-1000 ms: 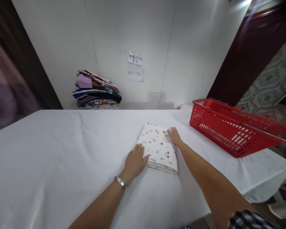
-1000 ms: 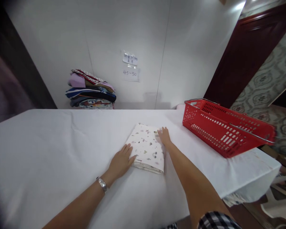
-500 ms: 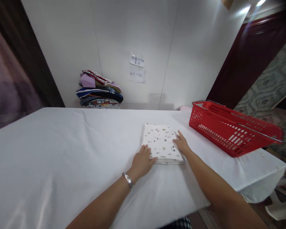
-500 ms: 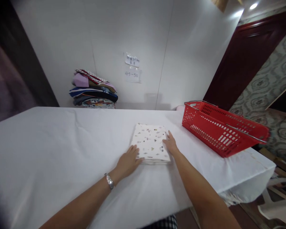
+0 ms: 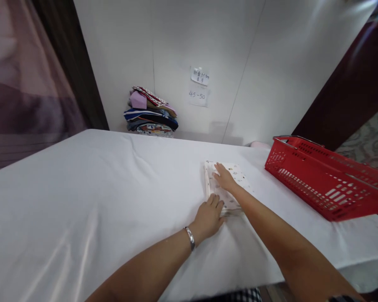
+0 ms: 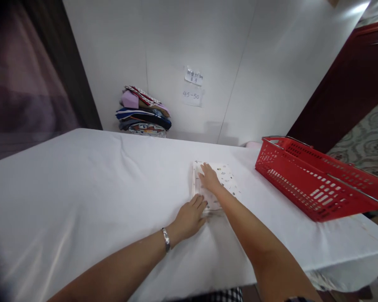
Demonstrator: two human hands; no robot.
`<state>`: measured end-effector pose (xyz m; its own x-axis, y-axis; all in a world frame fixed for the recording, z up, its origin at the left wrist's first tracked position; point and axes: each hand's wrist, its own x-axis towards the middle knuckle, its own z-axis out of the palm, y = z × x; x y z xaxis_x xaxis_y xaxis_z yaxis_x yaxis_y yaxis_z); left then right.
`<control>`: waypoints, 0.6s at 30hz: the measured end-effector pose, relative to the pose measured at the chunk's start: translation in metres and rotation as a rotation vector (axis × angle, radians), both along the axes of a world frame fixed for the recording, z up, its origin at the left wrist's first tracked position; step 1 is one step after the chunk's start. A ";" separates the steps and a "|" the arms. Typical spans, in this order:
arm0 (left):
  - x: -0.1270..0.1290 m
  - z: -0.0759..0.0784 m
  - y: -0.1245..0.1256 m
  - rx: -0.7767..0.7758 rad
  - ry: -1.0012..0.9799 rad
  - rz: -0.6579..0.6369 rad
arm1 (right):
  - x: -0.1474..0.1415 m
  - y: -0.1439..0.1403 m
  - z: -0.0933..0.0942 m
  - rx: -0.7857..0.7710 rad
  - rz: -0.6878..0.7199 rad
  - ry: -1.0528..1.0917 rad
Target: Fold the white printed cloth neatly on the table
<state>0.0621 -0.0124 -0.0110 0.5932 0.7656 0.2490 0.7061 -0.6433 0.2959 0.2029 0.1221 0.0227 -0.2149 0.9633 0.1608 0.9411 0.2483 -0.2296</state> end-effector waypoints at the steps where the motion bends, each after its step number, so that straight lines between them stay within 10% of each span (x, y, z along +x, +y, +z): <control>1: 0.000 0.000 0.000 0.004 -0.001 -0.006 | -0.009 0.005 -0.001 0.004 -0.019 -0.007; 10: 0.005 -0.001 0.004 -0.021 -0.005 -0.017 | -0.034 0.023 -0.036 -0.093 -0.068 -0.182; 18: 0.005 0.002 0.000 -0.012 0.004 -0.013 | -0.029 0.030 -0.030 -0.106 -0.042 -0.167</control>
